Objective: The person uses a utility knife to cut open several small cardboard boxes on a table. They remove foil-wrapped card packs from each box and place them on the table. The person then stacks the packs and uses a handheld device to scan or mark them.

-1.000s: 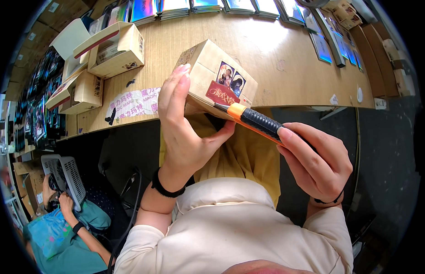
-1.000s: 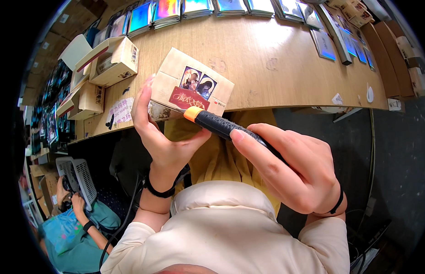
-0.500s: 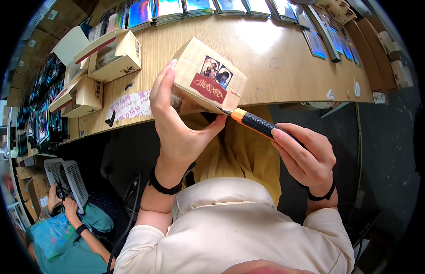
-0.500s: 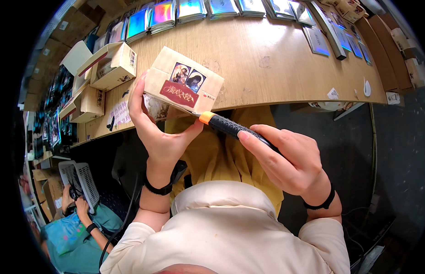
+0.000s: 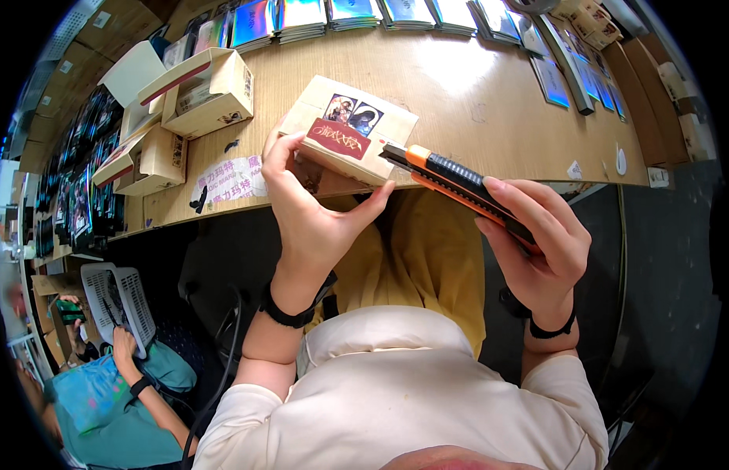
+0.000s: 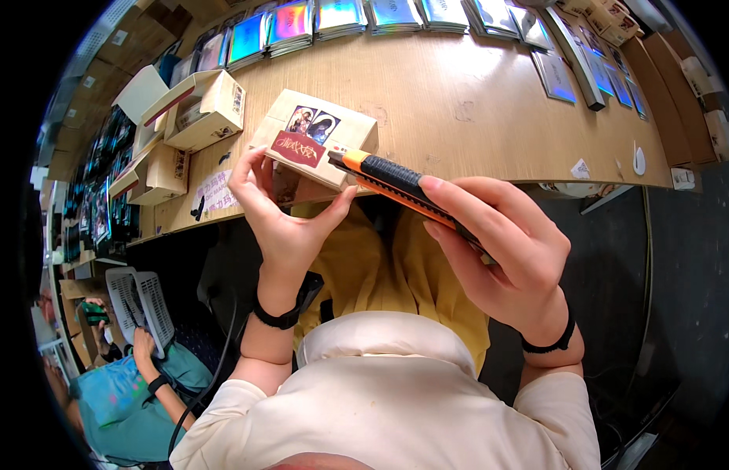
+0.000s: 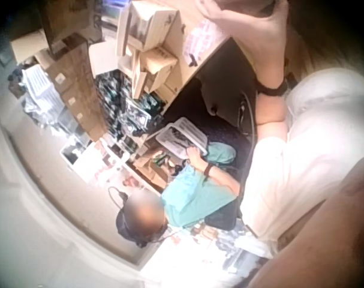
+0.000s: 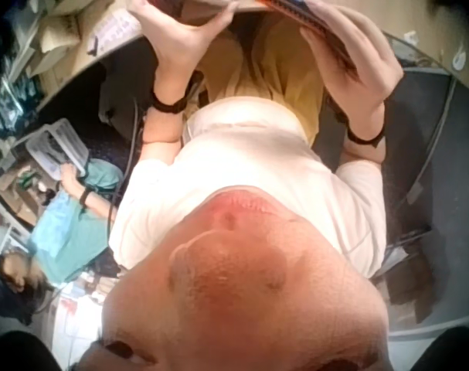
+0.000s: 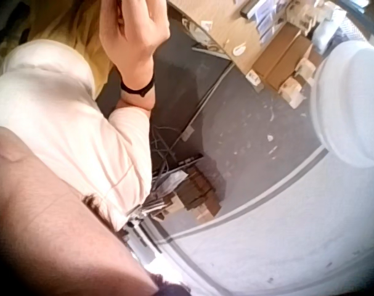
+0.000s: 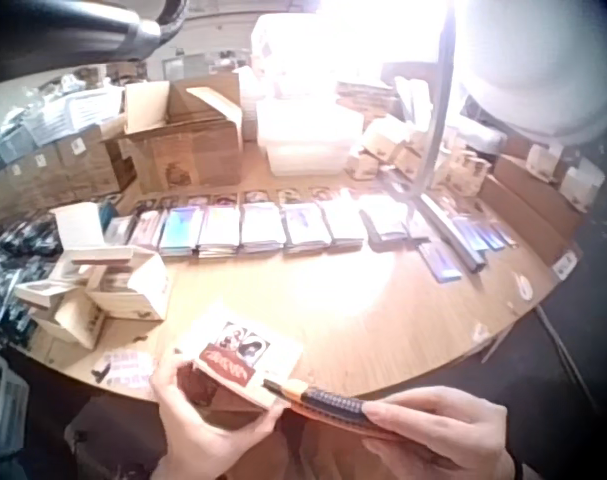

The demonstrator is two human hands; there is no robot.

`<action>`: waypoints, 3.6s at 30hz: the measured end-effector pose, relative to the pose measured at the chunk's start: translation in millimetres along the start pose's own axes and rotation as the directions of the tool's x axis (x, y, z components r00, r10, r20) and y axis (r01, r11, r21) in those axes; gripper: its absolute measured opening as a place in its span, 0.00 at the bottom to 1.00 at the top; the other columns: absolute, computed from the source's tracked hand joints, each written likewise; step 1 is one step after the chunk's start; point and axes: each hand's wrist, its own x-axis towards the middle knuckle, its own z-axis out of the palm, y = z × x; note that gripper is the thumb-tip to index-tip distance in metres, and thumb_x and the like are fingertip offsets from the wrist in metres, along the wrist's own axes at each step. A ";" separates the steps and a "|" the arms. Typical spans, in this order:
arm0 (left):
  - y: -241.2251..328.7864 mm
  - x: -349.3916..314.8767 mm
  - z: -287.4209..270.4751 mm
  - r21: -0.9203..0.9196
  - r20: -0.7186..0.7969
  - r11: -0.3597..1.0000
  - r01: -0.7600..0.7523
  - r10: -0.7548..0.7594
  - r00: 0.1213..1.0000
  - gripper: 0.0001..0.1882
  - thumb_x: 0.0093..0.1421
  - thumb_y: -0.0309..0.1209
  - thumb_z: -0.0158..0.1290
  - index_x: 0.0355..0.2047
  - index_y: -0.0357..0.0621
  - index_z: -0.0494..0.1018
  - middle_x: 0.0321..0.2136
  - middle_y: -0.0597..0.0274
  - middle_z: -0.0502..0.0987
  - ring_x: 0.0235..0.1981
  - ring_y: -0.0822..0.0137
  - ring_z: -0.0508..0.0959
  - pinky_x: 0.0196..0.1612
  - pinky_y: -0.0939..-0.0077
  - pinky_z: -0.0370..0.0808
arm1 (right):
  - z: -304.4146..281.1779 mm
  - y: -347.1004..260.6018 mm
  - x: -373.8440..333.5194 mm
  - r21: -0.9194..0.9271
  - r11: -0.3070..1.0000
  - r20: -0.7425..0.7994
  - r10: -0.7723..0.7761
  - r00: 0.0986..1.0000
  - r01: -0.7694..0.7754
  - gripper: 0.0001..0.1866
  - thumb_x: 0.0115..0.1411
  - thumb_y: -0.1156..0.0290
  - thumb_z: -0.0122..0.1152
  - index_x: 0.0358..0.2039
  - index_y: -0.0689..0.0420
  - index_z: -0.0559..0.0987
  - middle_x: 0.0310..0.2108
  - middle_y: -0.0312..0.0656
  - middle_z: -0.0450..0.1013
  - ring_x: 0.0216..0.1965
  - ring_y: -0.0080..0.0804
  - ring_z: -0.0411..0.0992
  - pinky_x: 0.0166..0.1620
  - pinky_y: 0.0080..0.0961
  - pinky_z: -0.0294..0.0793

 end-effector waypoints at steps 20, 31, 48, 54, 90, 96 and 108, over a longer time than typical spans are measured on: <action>-5.3 19.5 -29.0 0.415 0.095 0.813 -0.409 0.409 0.908 0.34 0.35 0.35 0.75 0.44 0.46 0.73 0.46 0.58 0.72 0.50 0.51 0.72 0.51 0.58 0.72 | 17.4 -11.5 39.3 -0.052 0.989 0.142 -0.127 0.982 0.136 0.20 0.46 0.86 0.68 0.42 0.62 0.82 0.36 0.46 0.76 0.32 0.34 0.77 0.33 0.24 0.78; -4.6 18.9 -28.5 0.419 0.085 0.817 -0.396 0.400 0.913 0.36 0.34 0.35 0.76 0.44 0.46 0.71 0.46 0.58 0.73 0.51 0.52 0.73 0.54 0.58 0.72 | 16.4 -31.4 50.6 -0.161 0.976 0.260 -0.104 0.960 0.149 0.19 0.47 0.85 0.66 0.43 0.61 0.82 0.35 0.46 0.75 0.29 0.34 0.77 0.29 0.24 0.77; -4.2 17.3 -28.2 0.410 0.075 0.827 -0.386 0.391 0.917 0.36 0.33 0.33 0.77 0.43 0.47 0.71 0.47 0.59 0.73 0.51 0.52 0.73 0.54 0.59 0.71 | 9.4 -36.1 44.2 -0.201 0.957 0.289 -0.146 0.946 0.209 0.21 0.46 0.86 0.64 0.44 0.64 0.81 0.35 0.49 0.74 0.26 0.34 0.75 0.26 0.23 0.75; -4.2 16.2 -27.6 0.418 0.071 0.821 -0.389 0.397 0.915 0.36 0.32 0.33 0.77 0.44 0.47 0.71 0.47 0.60 0.73 0.52 0.53 0.73 0.54 0.60 0.71 | 13.0 -32.8 45.1 -0.193 0.952 0.288 -0.175 0.941 0.237 0.22 0.45 0.85 0.63 0.44 0.63 0.81 0.35 0.48 0.73 0.25 0.35 0.75 0.26 0.24 0.75; 36.7 5.1 5.8 0.333 0.076 0.924 -0.190 0.175 0.982 0.57 0.35 0.32 0.74 0.63 0.33 0.53 0.57 0.43 0.62 0.58 0.45 0.64 0.59 0.55 0.64 | -33.3 145.6 -32.3 -0.641 0.662 -0.456 0.080 0.886 -0.389 0.11 0.61 0.73 0.62 0.44 0.59 0.82 0.39 0.44 0.76 0.43 0.38 0.73 0.47 0.34 0.72; 42.0 4.6 8.6 0.467 0.193 0.798 -0.380 0.327 0.925 0.56 0.36 0.34 0.74 0.63 0.36 0.55 0.57 0.46 0.62 0.58 0.47 0.65 0.58 0.55 0.68 | 19.0 29.5 1.7 0.059 0.998 -0.164 0.027 0.986 -0.017 0.28 0.47 0.78 0.71 0.52 0.59 0.77 0.50 0.49 0.74 0.50 0.43 0.74 0.53 0.32 0.74; 53.5 5.4 -3.7 0.530 0.322 0.599 -0.600 0.513 0.796 0.42 0.43 0.30 0.70 0.57 0.37 0.64 0.54 0.50 0.66 0.57 0.45 0.67 0.58 0.54 0.69 | 42.7 7.1 3.7 0.278 0.961 -0.066 0.013 0.998 0.006 0.40 0.45 0.81 0.68 0.61 0.65 0.64 0.58 0.54 0.67 0.53 0.51 0.72 0.54 0.34 0.74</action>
